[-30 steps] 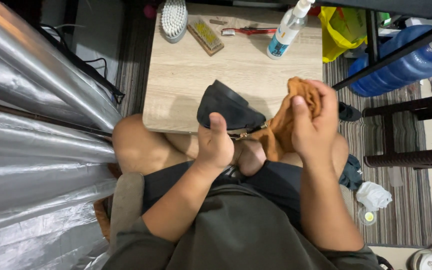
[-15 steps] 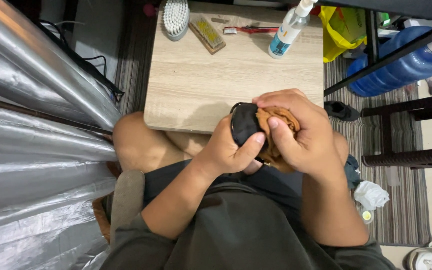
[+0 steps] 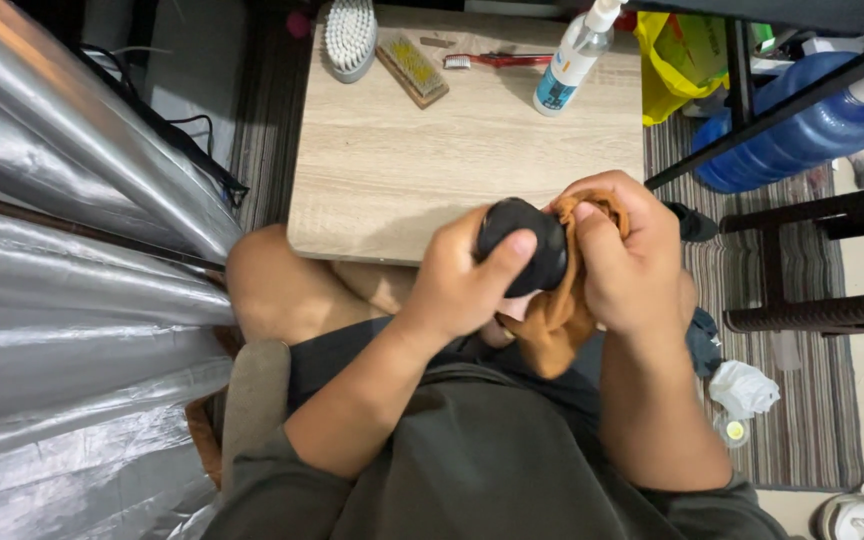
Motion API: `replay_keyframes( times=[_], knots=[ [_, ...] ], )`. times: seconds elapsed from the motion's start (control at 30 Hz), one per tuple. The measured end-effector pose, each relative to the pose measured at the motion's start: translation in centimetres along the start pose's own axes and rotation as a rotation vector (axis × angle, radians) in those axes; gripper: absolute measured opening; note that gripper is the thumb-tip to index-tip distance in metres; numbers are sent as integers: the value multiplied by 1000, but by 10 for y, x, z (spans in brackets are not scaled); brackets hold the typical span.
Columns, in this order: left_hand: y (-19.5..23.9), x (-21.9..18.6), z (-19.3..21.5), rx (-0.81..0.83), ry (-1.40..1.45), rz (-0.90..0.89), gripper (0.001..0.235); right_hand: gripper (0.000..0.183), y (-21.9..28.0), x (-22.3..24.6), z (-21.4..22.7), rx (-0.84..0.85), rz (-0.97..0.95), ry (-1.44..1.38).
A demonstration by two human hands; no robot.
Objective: The person cleans a black high-heeled shoe by first wiping it with a brown cloth, then spraying it with a cleaning solution. They scrub the shoe with a brush and finish by wiping it again with the cloth.
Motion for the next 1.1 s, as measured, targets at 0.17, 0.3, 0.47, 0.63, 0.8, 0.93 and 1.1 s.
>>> replay_keyframes(
  times=[0.17,0.3,0.47,0.63,0.8,0.93,1.1],
  knots=[
    [-3,13,-3,-24,202,79,15,15,15,24,-17,-143,186,122],
    [-5,34,4,49,479,-173,8,18,16,38,-23,-205,461,252],
    [-9,63,17,113,470,-302,14,18,10,-3,-32,-165,468,243],
    [4,96,24,129,309,-197,16,20,-1,-39,-41,-4,60,334],
    [14,129,41,66,98,-152,25,16,0,-93,-41,36,-221,333],
    [19,129,48,-37,-346,-166,28,22,-2,-122,-42,31,-225,549],
    [25,126,47,-87,-645,-237,26,22,-7,-137,-29,68,-218,679]
  ],
)
Point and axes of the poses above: each hand's wrist, its own y-axis away from the middle knuckle, its own z-axis out of the back of the hand, x = y × z, the point moved 5 cm from there along -y, towards the middle knuckle, and after that the axes turned 13 degrees about x, right-handed, at the moved point
